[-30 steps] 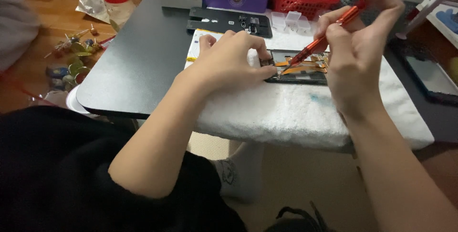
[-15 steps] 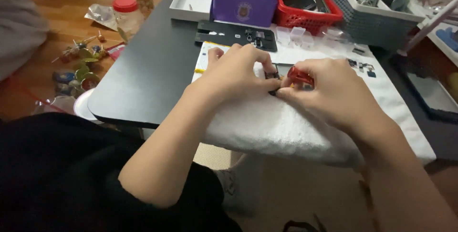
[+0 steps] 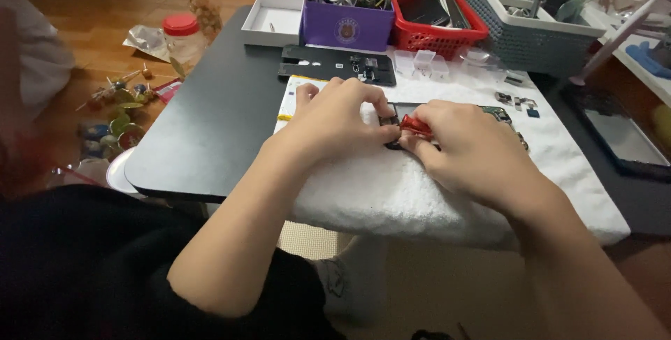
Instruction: Using a precision screwdriver to disassemble or repair internal components of a smartphone, including screws and ribbon cables.
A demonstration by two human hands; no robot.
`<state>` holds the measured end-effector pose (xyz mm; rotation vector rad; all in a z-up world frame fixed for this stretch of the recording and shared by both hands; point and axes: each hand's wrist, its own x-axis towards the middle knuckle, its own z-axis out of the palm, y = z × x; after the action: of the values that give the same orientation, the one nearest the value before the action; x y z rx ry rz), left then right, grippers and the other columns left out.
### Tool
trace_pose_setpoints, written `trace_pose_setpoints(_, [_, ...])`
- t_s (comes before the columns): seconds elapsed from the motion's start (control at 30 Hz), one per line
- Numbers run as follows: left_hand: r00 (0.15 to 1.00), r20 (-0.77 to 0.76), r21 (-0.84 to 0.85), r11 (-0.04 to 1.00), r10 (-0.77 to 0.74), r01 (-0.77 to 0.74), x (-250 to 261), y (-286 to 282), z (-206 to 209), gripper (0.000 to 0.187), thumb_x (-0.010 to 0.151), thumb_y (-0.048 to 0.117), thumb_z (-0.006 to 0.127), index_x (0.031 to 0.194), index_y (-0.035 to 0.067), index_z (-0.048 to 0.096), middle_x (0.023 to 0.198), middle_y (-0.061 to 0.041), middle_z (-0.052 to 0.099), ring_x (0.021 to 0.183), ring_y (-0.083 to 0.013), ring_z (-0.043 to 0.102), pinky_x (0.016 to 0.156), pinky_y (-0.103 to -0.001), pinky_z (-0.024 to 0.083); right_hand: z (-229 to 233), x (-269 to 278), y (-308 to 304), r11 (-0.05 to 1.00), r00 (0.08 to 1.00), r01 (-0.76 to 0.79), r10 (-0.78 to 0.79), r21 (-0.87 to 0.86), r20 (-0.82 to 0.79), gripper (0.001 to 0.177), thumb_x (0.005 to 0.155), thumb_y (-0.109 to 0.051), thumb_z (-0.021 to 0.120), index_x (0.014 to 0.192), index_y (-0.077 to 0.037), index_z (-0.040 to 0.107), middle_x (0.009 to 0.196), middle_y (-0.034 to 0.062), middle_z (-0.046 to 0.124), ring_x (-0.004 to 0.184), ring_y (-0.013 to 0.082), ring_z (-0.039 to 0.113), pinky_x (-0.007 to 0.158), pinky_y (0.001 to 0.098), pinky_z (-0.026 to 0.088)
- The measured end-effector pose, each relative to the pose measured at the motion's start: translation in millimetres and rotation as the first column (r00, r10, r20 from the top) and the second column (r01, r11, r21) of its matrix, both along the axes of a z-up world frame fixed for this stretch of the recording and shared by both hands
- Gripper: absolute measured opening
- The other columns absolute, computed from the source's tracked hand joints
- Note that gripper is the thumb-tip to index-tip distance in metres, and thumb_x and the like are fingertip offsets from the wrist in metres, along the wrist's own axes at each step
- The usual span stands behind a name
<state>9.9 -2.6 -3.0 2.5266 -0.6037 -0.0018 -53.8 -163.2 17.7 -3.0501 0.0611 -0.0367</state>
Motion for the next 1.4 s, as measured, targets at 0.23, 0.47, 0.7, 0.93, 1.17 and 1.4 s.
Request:
trace_pose_setpoints(0.23, [1.000, -0.009, -0.019, 1.000, -0.017, 0.017, -3, 1, 3, 0.027, 0.082, 0.054, 0.068, 0.092, 0.029, 0.073, 0.107, 0.008, 0.072, 0.119, -0.0150, 0.051, 0.109, -0.043, 0.020, 3, -5, 9, 0.998, 0.999, 0.041, -0.041, -0.043, 0.009, 0.035, 0.101, -0.040, 0.047, 0.078, -0.014, 0.052, 0.086, 0.0029, 0.066, 0.083, 0.0291, 0.061, 0.068, 0.0450, 0.041])
trace_pose_setpoints(0.47, [1.000, 0.003, -0.047, 0.999, -0.012, 0.012, 0, 1, 0, 0.031, 0.078, 0.057, 0.069, 0.094, 0.031, 0.075, 0.111, 0.011, 0.073, 0.120, -0.0172, 0.052, 0.111, -0.048, 0.018, 9, -8, 23, 0.986, 0.992, 0.124, -0.128, -0.114, -0.024, 0.032, 0.092, -0.039, 0.050, 0.079, -0.011, 0.056, 0.082, 0.0094, 0.069, 0.080, 0.0351, 0.063, 0.065, 0.0461, 0.044])
trace_pose_setpoints(0.7, [0.999, 0.037, -0.059, 0.998, -0.031, 0.034, 0, 5, -2, 0.026, 0.080, 0.055, 0.071, 0.091, 0.032, 0.074, 0.103, 0.007, 0.075, 0.119, -0.0229, 0.056, 0.110, -0.056, 0.019, 12, -5, 39, 0.960, 0.987, 0.153, -0.160, -0.235, -0.010, 0.035, 0.083, -0.036, 0.047, 0.069, -0.005, 0.052, 0.077, 0.0176, 0.070, 0.078, 0.0392, 0.063, 0.063, 0.0464, 0.040])
trace_pose_setpoints(0.93, [0.999, 0.037, -0.070, 0.997, -0.038, 0.040, 1, 7, -5, 0.023, 0.082, 0.051, 0.070, 0.090, 0.030, 0.072, 0.102, 0.007, 0.076, 0.119, -0.0202, 0.059, 0.112, -0.056, 0.019, 10, 7, 35, 0.944, 0.989, 0.137, -0.147, -0.301, -0.010, 0.047, 0.084, -0.045, 0.051, 0.071, -0.001, 0.061, 0.079, 0.0202, 0.071, 0.075, 0.0388, 0.066, 0.062, 0.0460, 0.039])
trace_pose_setpoints(1.17, [0.997, 0.068, -0.196, 0.979, -0.048, 0.061, 2, 5, -12, 0.029, 0.077, 0.044, 0.082, 0.097, 0.024, 0.080, 0.102, -0.002, 0.078, 0.123, -0.0285, 0.061, 0.117, -0.068, 0.014, 31, 14, 20, 0.993, 0.999, 0.044, -0.046, -0.112, -0.011, 0.043, 0.087, -0.037, 0.063, 0.085, 0.004, 0.078, 0.087, 0.0300, 0.074, 0.100, 0.0496, 0.070, 0.082, 0.0584, 0.053])
trace_pose_setpoints(1.4, [0.998, 0.017, -0.083, 0.995, -0.057, 0.058, -6, 9, 5, 0.021, 0.082, 0.045, 0.076, 0.090, 0.026, 0.075, 0.093, 0.008, 0.075, 0.114, -0.0188, 0.058, 0.116, -0.056, 0.015, 70, 46, -11, 0.944, 0.968, 0.250, -0.237, 0.217, -0.084, 0.034, 0.101, -0.027, 0.062, 0.093, 0.000, 0.079, 0.063, 0.0082, 0.046, 0.054, 0.0199, 0.038, 0.052, 0.0350, 0.028])
